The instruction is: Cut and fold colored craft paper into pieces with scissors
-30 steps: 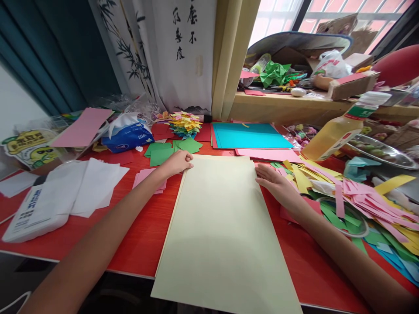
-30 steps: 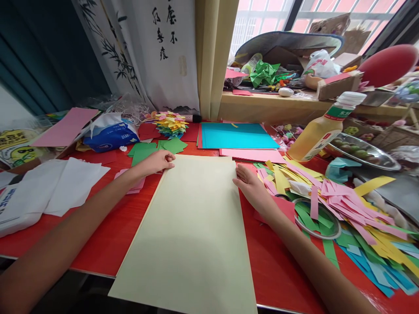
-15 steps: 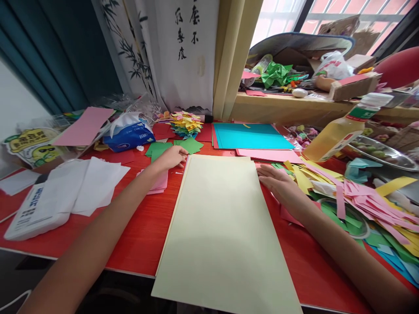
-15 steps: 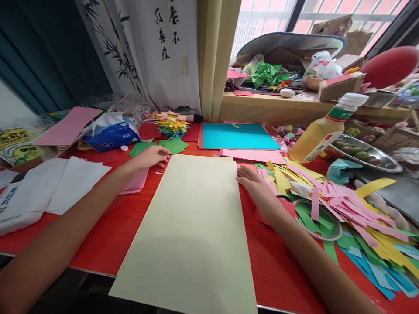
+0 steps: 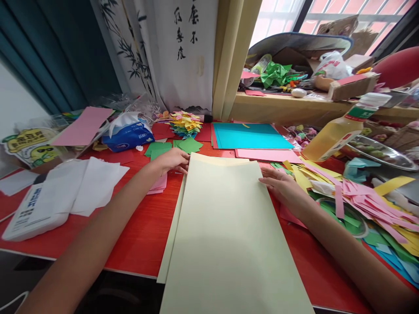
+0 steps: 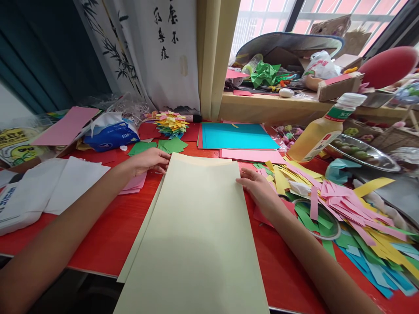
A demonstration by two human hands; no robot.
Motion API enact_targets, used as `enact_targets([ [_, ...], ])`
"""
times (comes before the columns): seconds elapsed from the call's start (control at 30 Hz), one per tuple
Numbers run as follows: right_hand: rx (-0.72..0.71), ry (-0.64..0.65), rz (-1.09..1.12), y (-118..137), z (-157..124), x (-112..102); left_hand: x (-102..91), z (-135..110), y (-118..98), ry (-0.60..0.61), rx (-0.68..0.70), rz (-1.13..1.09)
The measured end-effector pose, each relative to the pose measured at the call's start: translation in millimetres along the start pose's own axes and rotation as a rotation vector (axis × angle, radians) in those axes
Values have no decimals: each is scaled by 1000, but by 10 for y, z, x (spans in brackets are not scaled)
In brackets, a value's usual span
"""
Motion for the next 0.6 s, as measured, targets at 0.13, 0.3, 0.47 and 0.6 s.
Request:
enact_targets([
  [0.13, 25, 5, 16, 36, -7, 15, 74, -25, -72, 11, 119, 164],
  [0.3, 61, -8, 8, 99, -32, 25, 184, -96, -130, 116, 141, 30],
  [0.47, 56, 52, 13, 121, -59, 34, 456, -425, -391, 405, 256, -56],
  [0.6, 42, 63, 18, 98, -48, 23, 597, -623, -547, 618, 316, -79],
])
Point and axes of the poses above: each hand's wrist, its own z-axis towards the middle knuckle, its own x-axis out of the palm, y = z × x, the point moved 2 cm from there along z, towards the middle knuckle, and after that the axes turned 6 degrees about y, right-handed, at the moved point
